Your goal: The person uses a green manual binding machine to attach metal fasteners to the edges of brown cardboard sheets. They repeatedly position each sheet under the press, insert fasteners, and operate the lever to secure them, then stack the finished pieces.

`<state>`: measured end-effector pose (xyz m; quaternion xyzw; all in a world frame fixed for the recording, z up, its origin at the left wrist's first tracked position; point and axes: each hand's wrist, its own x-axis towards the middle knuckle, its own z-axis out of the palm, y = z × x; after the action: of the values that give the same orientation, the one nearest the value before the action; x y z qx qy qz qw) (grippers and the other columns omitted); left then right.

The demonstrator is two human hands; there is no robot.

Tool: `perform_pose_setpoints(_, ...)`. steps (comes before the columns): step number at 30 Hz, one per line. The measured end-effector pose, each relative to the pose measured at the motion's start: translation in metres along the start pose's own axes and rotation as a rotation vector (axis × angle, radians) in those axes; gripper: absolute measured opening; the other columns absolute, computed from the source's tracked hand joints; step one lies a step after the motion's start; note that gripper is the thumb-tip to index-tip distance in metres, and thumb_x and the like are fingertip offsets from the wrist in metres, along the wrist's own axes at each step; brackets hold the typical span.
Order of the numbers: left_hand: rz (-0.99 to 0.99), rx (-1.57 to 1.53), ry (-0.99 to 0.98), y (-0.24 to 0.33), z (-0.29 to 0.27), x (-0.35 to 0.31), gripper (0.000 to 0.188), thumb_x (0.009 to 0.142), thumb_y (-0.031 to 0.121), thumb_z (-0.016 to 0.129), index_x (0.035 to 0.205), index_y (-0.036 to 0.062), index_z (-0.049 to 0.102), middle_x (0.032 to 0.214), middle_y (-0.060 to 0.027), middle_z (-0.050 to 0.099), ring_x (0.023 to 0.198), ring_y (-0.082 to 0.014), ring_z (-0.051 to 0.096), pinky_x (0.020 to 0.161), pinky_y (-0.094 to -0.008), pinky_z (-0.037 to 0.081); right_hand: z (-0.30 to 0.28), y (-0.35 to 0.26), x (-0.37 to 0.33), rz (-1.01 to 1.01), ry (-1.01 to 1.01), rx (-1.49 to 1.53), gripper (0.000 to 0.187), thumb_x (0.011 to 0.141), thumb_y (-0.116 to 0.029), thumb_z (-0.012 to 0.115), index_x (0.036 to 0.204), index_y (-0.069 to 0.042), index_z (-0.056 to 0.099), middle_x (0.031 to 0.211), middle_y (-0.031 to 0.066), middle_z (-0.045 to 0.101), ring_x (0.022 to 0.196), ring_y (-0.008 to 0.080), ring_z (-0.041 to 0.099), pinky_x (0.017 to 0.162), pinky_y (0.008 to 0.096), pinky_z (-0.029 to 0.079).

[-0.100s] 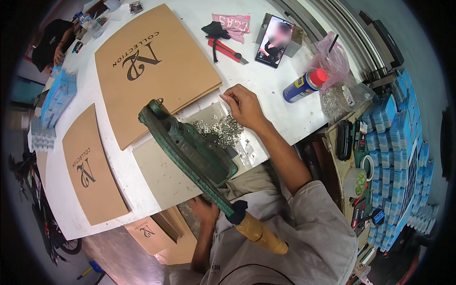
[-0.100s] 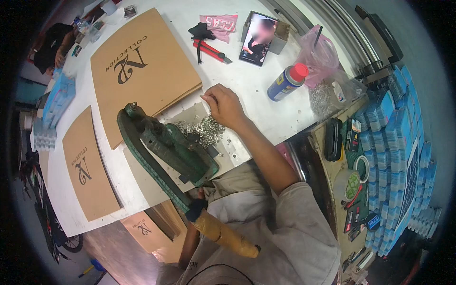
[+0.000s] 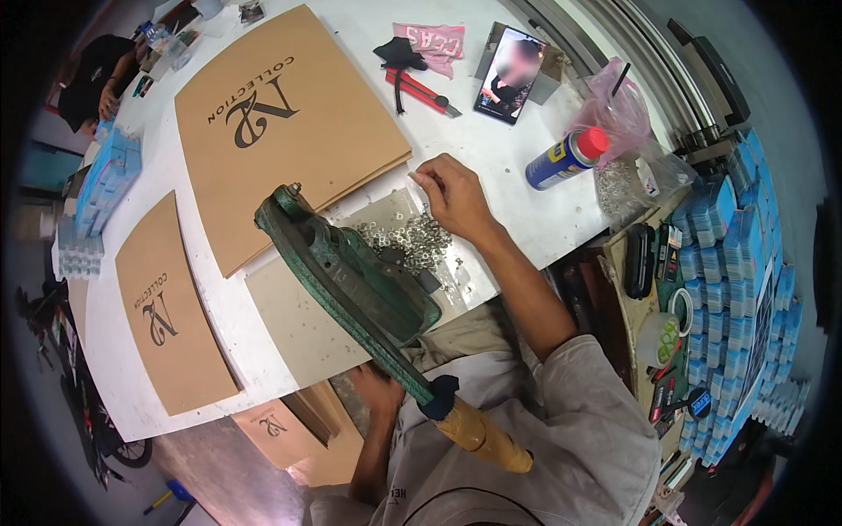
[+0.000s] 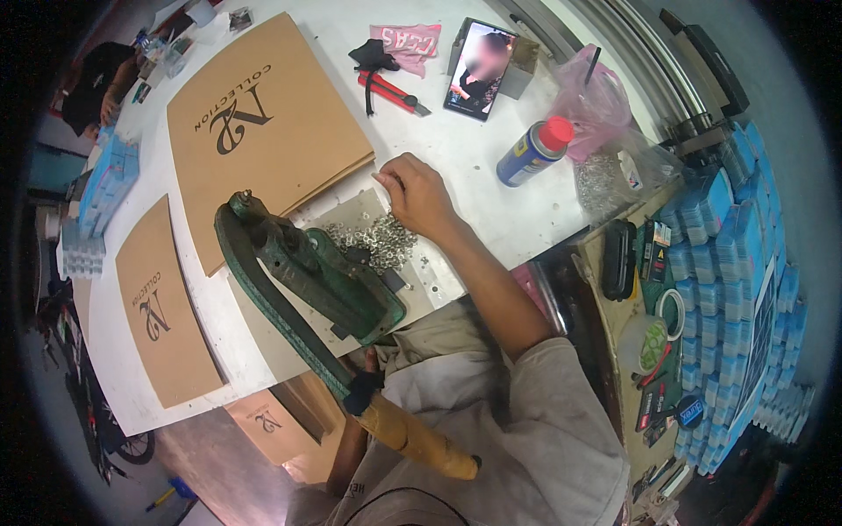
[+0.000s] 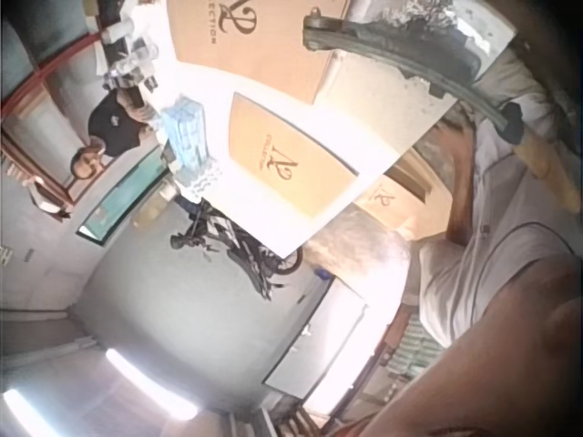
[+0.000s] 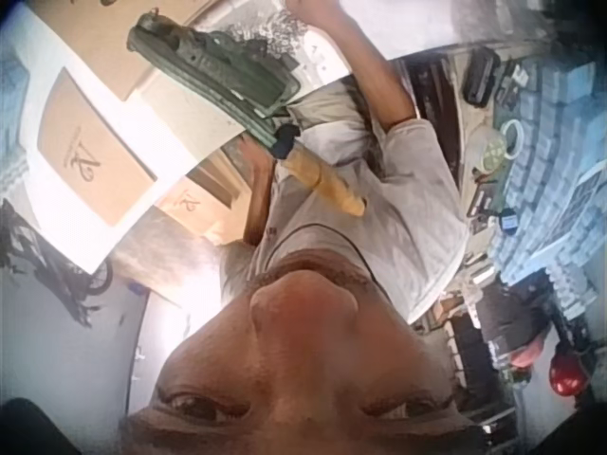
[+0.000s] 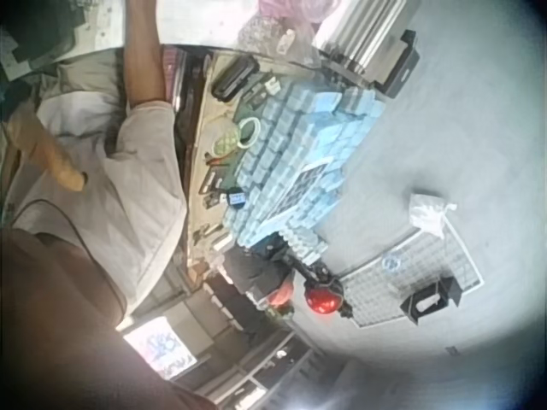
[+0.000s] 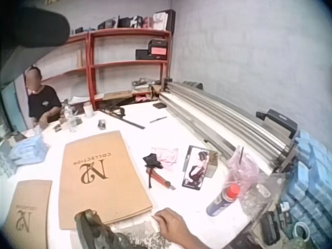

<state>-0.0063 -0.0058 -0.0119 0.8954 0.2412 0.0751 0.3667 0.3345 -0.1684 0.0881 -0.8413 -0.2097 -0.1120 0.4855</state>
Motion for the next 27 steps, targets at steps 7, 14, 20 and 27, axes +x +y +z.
perform_pose_setpoints(7,-0.104,-0.044,-0.049,-0.039,0.014,-0.004,0.09,0.081,0.037,0.075,0.153,-0.0029,0.038,0.151,-0.0364,0.037,0.14,-0.0549,0.035,0.118,-0.0566,0.03,-0.001,-0.002,0.003,0.09,0.027,0.034,0.011,0.096,-0.01,0.07,0.1,0.001,0.068,0.087,0.0136,0.069,0.074,0.0218,0.068,0.066,0.0327,0.054)
perform_pose_setpoints(14,-0.092,-0.008,-0.021,-0.03,0.009,-0.004,0.088,0.085,0.036,0.072,0.154,-0.0051,0.035,0.152,-0.0369,0.035,0.141,-0.055,0.034,0.119,-0.0573,0.028,0.003,-0.001,0.003,0.084,0.048,0.067,0.011,0.093,-0.007,0.071,0.101,0.0,0.071,0.089,0.0139,0.069,0.076,0.022,0.068,0.069,0.0331,0.054)
perform_pose_setpoints(20,-0.153,0.036,-0.058,-0.026,0.004,-0.002,0.089,0.088,0.042,0.071,0.154,-0.0056,0.035,0.152,-0.0363,0.036,0.141,-0.0545,0.034,0.118,-0.0567,0.029,0.001,-0.001,0.002,0.03,0.076,0.029,0.011,0.092,-0.008,0.073,0.099,0.0,0.073,0.086,0.0121,0.069,0.072,0.0192,0.065,0.066,0.0314,0.053)
perform_pose_setpoints(27,-0.15,0.057,-0.1,-0.026,0.0,0.003,0.089,0.088,0.044,0.073,0.152,-0.0063,0.037,0.149,-0.0365,0.04,0.138,-0.0541,0.038,0.117,-0.0555,0.031,0.001,0.008,0.0,-0.026,0.083,-0.069,0.014,0.091,-0.012,0.077,0.098,0.0,0.073,0.083,0.0118,0.069,0.069,0.0205,0.065,0.065,0.0323,0.053)
